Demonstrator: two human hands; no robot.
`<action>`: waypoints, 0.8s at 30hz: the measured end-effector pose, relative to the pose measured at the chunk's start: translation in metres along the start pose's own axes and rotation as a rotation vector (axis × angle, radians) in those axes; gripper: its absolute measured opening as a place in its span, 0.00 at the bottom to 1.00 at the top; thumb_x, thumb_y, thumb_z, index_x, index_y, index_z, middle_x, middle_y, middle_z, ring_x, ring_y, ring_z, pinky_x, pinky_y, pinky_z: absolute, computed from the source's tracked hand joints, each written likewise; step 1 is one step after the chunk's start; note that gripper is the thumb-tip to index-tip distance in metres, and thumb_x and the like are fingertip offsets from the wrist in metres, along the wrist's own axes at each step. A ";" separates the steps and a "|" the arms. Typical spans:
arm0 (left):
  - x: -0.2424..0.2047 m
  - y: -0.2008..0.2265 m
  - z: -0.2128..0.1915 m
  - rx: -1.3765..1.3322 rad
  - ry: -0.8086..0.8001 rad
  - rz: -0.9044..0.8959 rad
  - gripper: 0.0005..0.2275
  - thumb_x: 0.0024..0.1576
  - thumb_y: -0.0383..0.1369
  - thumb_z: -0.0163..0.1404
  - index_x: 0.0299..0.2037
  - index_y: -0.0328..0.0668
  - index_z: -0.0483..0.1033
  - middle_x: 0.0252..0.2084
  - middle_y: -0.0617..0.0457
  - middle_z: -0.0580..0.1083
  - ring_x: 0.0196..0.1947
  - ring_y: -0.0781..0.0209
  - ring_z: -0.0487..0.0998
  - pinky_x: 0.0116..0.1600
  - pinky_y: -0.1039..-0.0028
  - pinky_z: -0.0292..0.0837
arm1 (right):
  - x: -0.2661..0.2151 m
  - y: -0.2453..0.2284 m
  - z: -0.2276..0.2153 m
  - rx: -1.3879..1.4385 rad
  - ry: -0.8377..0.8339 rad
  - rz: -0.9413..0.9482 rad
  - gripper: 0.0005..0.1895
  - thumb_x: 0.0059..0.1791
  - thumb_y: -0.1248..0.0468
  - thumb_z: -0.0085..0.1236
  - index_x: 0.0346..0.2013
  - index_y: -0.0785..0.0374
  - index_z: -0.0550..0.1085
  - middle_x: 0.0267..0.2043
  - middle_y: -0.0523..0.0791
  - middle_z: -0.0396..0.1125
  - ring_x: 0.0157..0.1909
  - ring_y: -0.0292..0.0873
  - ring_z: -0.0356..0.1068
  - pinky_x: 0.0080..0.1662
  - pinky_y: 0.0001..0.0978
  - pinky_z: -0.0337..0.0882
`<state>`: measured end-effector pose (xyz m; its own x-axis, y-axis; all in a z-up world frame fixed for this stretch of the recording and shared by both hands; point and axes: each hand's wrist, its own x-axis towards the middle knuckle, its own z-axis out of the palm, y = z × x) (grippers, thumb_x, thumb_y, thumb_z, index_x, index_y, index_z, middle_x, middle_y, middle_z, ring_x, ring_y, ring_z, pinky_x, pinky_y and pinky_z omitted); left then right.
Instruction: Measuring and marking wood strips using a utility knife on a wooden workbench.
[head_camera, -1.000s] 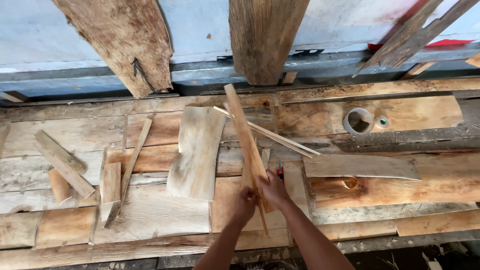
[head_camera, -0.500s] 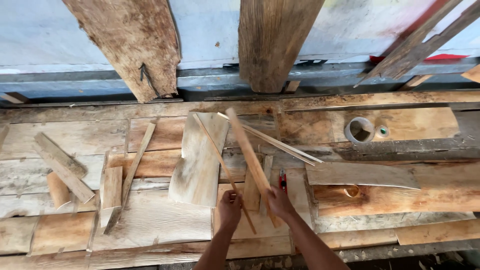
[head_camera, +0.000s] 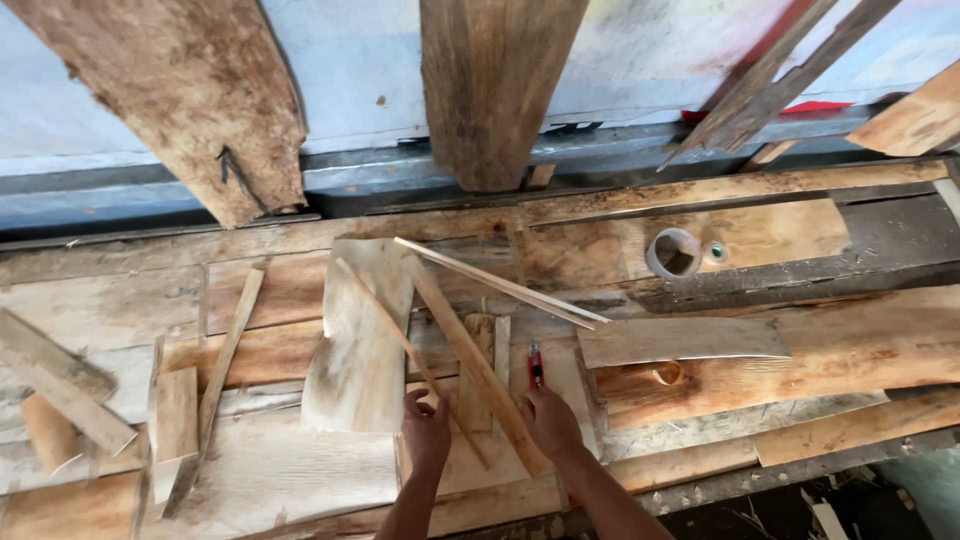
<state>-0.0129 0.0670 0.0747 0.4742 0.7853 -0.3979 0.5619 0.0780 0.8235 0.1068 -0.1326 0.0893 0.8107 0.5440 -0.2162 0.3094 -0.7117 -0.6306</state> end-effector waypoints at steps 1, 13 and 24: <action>0.000 0.002 0.002 -0.001 -0.004 0.006 0.18 0.56 0.37 0.60 0.52 0.38 0.72 0.30 0.45 0.76 0.29 0.54 0.77 0.34 0.62 0.72 | 0.002 0.003 -0.003 0.000 0.007 0.001 0.11 0.51 0.60 0.57 0.42 0.65 0.78 0.41 0.53 0.73 0.43 0.57 0.73 0.45 0.47 0.72; -0.038 0.044 0.097 -0.009 -0.031 0.170 0.10 0.61 0.38 0.53 0.40 0.39 0.79 0.26 0.51 0.79 0.26 0.60 0.79 0.33 0.67 0.73 | 0.028 0.077 -0.061 0.236 -0.015 0.039 0.15 0.54 0.56 0.58 0.34 0.66 0.78 0.28 0.49 0.73 0.29 0.46 0.72 0.34 0.38 0.70; -0.122 0.082 0.267 -0.075 0.005 0.196 0.08 0.59 0.34 0.56 0.37 0.36 0.80 0.28 0.50 0.80 0.27 0.61 0.79 0.35 0.70 0.74 | 0.035 0.226 -0.151 0.325 -0.064 -0.071 0.12 0.50 0.57 0.57 0.33 0.63 0.78 0.26 0.44 0.72 0.27 0.40 0.70 0.34 0.37 0.70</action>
<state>0.1564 -0.1865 0.0826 0.5660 0.7929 -0.2258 0.4070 -0.0306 0.9129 0.2800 -0.3416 0.0514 0.7568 0.6215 -0.2027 0.1814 -0.4975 -0.8483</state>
